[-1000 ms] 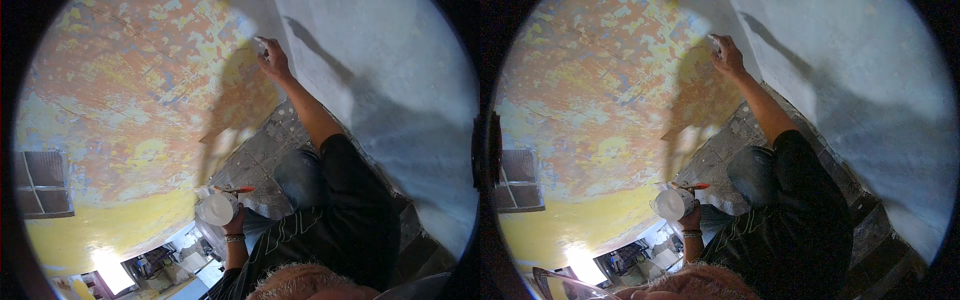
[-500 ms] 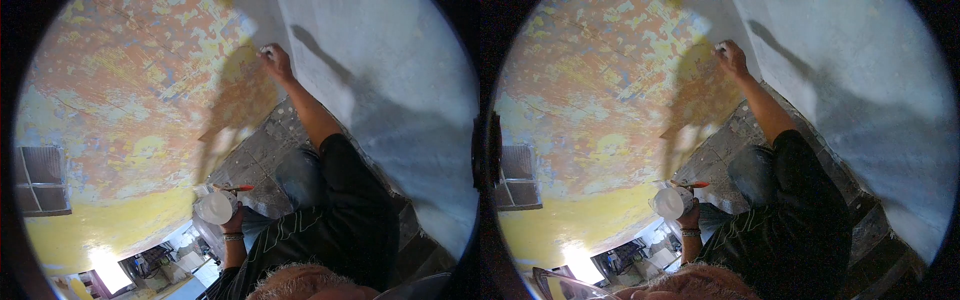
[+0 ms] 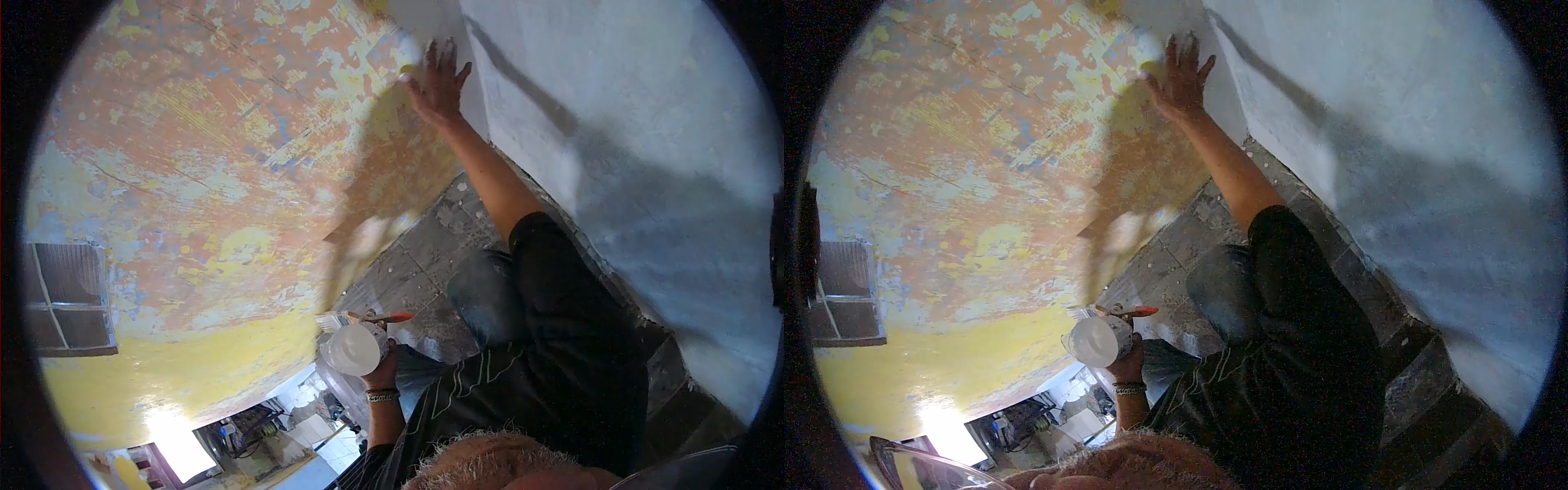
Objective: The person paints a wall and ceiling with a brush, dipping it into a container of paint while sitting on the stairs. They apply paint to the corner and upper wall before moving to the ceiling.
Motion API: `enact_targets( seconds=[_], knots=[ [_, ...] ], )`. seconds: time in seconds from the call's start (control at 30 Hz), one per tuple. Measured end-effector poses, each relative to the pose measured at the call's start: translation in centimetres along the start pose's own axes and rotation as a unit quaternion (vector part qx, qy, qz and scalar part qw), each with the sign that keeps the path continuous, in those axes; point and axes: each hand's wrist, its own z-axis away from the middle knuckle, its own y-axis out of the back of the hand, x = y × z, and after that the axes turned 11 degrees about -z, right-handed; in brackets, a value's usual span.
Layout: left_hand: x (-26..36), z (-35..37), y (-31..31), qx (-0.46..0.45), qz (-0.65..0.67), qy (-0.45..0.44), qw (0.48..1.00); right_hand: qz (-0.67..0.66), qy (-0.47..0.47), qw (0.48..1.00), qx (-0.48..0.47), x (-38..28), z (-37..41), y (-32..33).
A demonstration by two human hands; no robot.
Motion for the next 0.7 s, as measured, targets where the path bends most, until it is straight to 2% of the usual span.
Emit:
enact_targets(
  seconds=[0.03, 0.07, 0.1, 0.13, 0.17, 0.2, 0.23, 0.27, 0.3, 0.37, 0.4, 0.47, 0.5, 0.57, 0.6, 0.67, 0.7],
  knots=[
    [-0.9, -0.2, -0.6, -0.015, 0.356, 0.068, 0.932, 0.03, 0.001, 0.999, -0.037, -0.3, 0.2, -0.5],
    [-1.0, -0.3, -0.6, -0.027, 0.663, 0.127, 0.737, -0.007, 0.015, 1.0, -0.004, -0.7, -0.2, -0.7],
    [-1.2, -0.2, -0.4, -0.026, 0.661, 0.127, 0.739, -0.008, 0.013, 1.0, -0.004, -1.1, -0.5, -0.8],
    [-1.2, -0.1, -0.2, -0.031, 0.496, 0.054, 0.866, 0.013, 0.016, 1.0, -0.002, -1.4, -0.9, -0.7],
    [-1.1, 0.0, 0.1, -0.034, 0.309, -0.023, 0.95, 0.033, 0.02, 0.999, 0.001, -1.5, -1.1, -0.8],
    [-1.5, -0.1, -0.1, -0.034, 0.31, -0.023, 0.95, 0.034, 0.021, 0.999, 0.001, -1.6, -1.1, -0.6],
    [-2.4, -0.1, -0.4, -0.005, 0.149, -0.076, 0.986, 0.052, 0.037, 0.998, -0.008, -1.7, -0.9, -0.3],
    [-2.2, -0.3, -0.3, 0.025, -0.016, -0.128, 0.991, 0.072, 0.053, 0.996, -0.016, -1.7, -0.7, 0.0],
    [-1.9, -0.3, -0.3, 0.025, -0.015, -0.129, 0.991, 0.073, 0.054, 0.996, -0.015, -1.6, -0.3, 0.6],
    [-1.0, -0.1, 0.0, -0.093, -0.056, -0.014, 0.994, -0.004, 0.131, 0.989, -0.067, -1.1, 0.5, 1.8],
    [-1.5, -0.3, -0.5, -0.092, -0.052, -0.014, 0.994, -0.003, 0.134, 0.989, -0.068, 0.0, 0.7, 1.4],
    [-2.4, -0.4, -1.1, 0.011, 0.099, -0.079, 0.992, -0.183, 0.075, 0.979, -0.043, 1.1, 0.6, 1.0],
    [-2.1, -0.3, -1.0, 0.011, 0.098, -0.079, 0.992, -0.183, 0.074, 0.979, -0.043, 0.9, 0.6, 0.8],
    [-0.8, -0.3, -0.6, -0.048, 0.232, -0.008, 0.971, -0.009, 0.059, 0.998, -0.029, -0.3, 0.9, 0.0],
    [-0.4, -0.3, -0.6, -0.056, 0.229, -0.008, 0.972, -0.047, 0.107, 0.991, -0.062, -1.3, 2.4, 0.4],
    [0.3, -0.5, -0.7, -0.003, 0.485, 0.032, 0.874, -0.048, 0.212, 0.945, -0.245, -3.3, 5.9, 2.0],
    [0.2, -0.9, -0.7, -0.004, 0.488, 0.034, 0.872, -0.145, 0.172, 0.916, -0.332, -4.6, 7.6, 2.9]
  ],
)
